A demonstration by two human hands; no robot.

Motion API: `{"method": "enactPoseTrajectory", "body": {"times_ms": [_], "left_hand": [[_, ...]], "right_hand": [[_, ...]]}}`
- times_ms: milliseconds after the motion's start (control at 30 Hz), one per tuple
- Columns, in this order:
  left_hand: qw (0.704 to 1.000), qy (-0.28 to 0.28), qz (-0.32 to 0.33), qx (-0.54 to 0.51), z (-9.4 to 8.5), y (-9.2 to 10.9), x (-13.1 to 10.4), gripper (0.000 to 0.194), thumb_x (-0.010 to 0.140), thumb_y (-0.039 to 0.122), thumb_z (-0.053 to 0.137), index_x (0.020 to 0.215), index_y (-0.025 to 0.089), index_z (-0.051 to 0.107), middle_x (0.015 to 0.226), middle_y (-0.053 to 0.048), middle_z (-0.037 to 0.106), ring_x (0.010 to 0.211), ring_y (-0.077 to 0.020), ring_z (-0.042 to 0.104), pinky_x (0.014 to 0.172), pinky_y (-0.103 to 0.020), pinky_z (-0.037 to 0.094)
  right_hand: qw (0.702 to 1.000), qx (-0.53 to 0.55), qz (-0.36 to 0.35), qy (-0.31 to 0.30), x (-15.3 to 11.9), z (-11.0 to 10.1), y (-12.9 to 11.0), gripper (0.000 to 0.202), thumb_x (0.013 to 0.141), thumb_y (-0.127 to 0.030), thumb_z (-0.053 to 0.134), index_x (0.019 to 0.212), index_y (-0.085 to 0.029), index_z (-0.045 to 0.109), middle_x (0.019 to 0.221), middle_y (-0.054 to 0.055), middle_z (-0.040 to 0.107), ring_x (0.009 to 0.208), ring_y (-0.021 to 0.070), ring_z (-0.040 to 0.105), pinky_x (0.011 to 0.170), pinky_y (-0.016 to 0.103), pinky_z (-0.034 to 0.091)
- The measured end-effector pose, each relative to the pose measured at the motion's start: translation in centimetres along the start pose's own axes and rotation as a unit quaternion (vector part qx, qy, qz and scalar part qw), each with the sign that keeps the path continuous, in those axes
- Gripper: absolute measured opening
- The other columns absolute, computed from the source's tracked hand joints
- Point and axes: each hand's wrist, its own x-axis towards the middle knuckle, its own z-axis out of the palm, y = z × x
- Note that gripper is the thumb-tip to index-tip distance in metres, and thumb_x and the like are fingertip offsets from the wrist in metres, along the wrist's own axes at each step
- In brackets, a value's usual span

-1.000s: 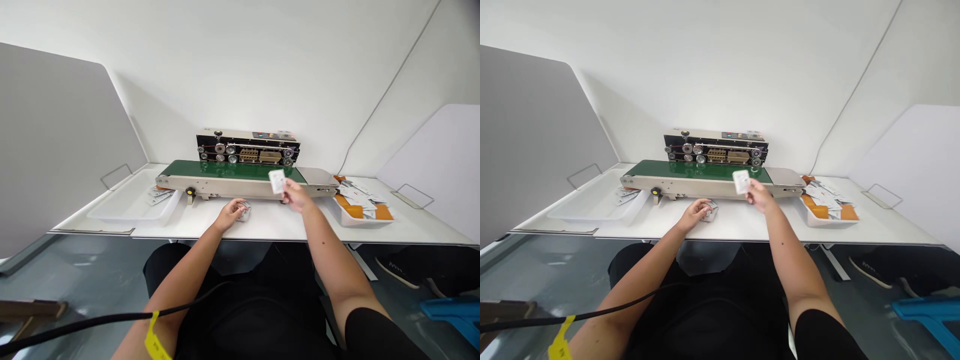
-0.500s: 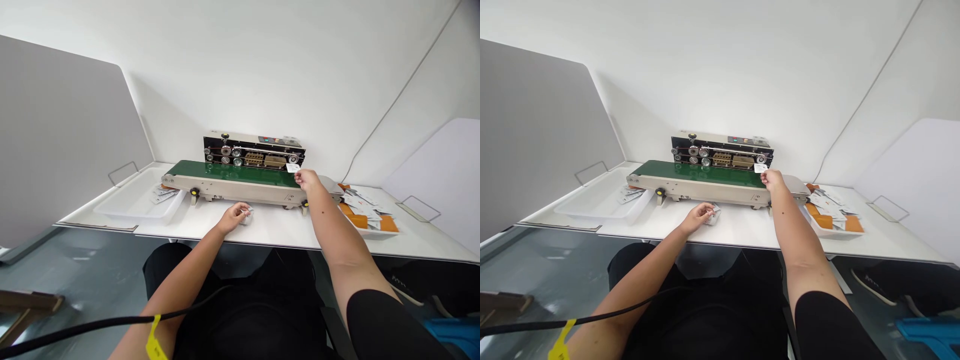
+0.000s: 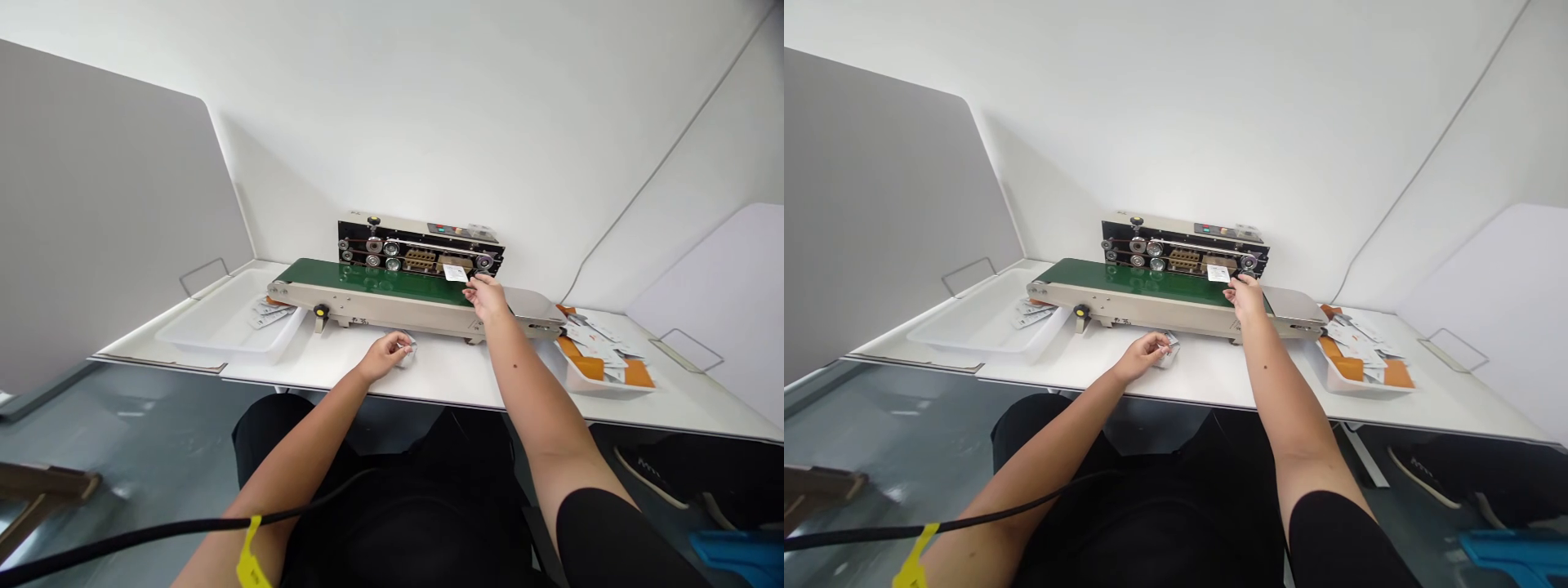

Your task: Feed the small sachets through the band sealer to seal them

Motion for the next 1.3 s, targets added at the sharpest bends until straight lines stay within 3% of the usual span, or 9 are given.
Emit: {"method": "enactPoseTrajectory", "body": {"times_ms": [133,233,367,433,533,633,867,1100,1300], "left_hand": [[1.000,-0.002,0.001,0.007,0.0,0.0,0.1,0.038,0.086,0.046,0.070,0.106,0.015,0.063,0.092,-0.007,0.068,0.073,-0.0127,0.061,0.061,-0.022,0.045],[1.000,0.002,-0.002,-0.001,0.1,0.1,0.0,0.039,0.085,0.047,0.071,0.106,0.015,0.064,0.092,-0.007,0.068,0.072,-0.0126,0.061,0.061,-0.022,0.044],[1.000,0.008,0.001,-0.009,0.1,0.4,0.0,0.039,0.084,0.049,0.072,0.102,0.015,0.064,0.089,-0.006,0.069,0.071,-0.0127,0.061,0.060,-0.022,0.044],[1.000,0.010,0.010,-0.012,0.0,0.5,0.0,0.039,0.084,0.049,0.072,0.100,0.015,0.063,0.088,-0.005,0.069,0.073,-0.0131,0.062,0.064,-0.022,0.046],[1.000,0.003,0.017,-0.016,0.0,0.5,0.0,0.036,0.086,0.047,0.071,0.100,0.015,0.063,0.086,-0.005,0.068,0.076,-0.0134,0.063,0.068,-0.024,0.048],[1.000,-0.006,0.019,-0.009,0.0,0.3,0.1,0.033,0.087,0.046,0.069,0.097,0.015,0.063,0.085,-0.004,0.067,0.076,-0.0132,0.063,0.070,-0.025,0.050],[1.000,-0.002,0.020,-0.001,0.0,0.4,0.2,0.032,0.088,0.045,0.068,0.095,0.015,0.064,0.083,-0.003,0.066,0.076,-0.0136,0.062,0.073,-0.026,0.050],[1.000,-0.012,0.024,0.016,-0.2,0.2,0.3,0.032,0.089,0.047,0.066,0.095,0.015,0.063,0.084,-0.003,0.066,0.078,-0.0135,0.063,0.074,-0.025,0.049],[0.999,0.018,0.014,0.039,-0.3,0.3,0.4,0.031,0.088,0.046,0.065,0.092,0.015,0.063,0.078,-0.001,0.063,0.071,-0.0117,0.058,0.067,-0.023,0.045]], "right_hand": [[0.987,0.006,-0.148,0.053,-3.5,0.1,1.8,0.033,0.080,-0.021,0.066,0.112,-0.021,0.057,0.094,0.000,0.061,0.068,0.0095,0.065,0.068,0.027,0.059],[0.952,-0.112,-0.282,0.043,-7.3,0.0,4.4,0.025,0.088,-0.028,0.057,0.111,-0.021,0.063,0.099,0.003,0.064,0.076,0.0129,0.065,0.074,0.030,0.057],[0.848,-0.362,-0.354,-0.156,-11.3,-0.1,9.0,0.024,0.091,-0.027,0.052,0.103,-0.022,0.072,0.095,0.006,0.071,0.087,0.0204,0.066,0.087,0.036,0.053],[0.793,-0.431,-0.360,-0.238,-12.1,0.1,11.2,0.029,0.093,-0.028,0.053,0.113,-0.022,0.072,0.111,0.009,0.072,0.105,0.0247,0.064,0.098,0.040,0.049],[0.752,-0.472,-0.339,-0.310,-12.4,0.7,13.4,0.048,0.093,-0.038,0.058,0.138,-0.021,0.059,0.143,0.013,0.057,0.133,0.0297,0.050,0.112,0.045,0.039],[0.728,-0.489,-0.316,-0.362,-12.4,1.0,14.2,0.058,0.092,-0.044,0.062,0.145,-0.023,0.051,0.147,0.013,0.053,0.136,0.0305,0.047,0.111,0.047,0.037],[0.725,-0.501,-0.329,-0.339,-12.7,0.6,14.0,0.039,0.098,-0.034,0.054,0.136,-0.024,0.058,0.117,0.010,0.068,0.112,0.0246,0.059,0.098,0.038,0.046],[0.687,-0.479,-0.372,-0.401,-12.2,1.8,14.9,0.055,0.087,-0.005,0.046,0.139,-0.020,0.055,0.147,0.010,0.052,0.134,0.0232,0.046,0.115,0.040,0.033],[0.717,-0.493,-0.321,-0.374,-11.9,3.5,14.6,0.040,0.088,-0.007,0.046,0.121,-0.020,0.065,0.122,0.008,0.067,0.108,0.0209,0.061,0.092,0.030,0.047]]}}
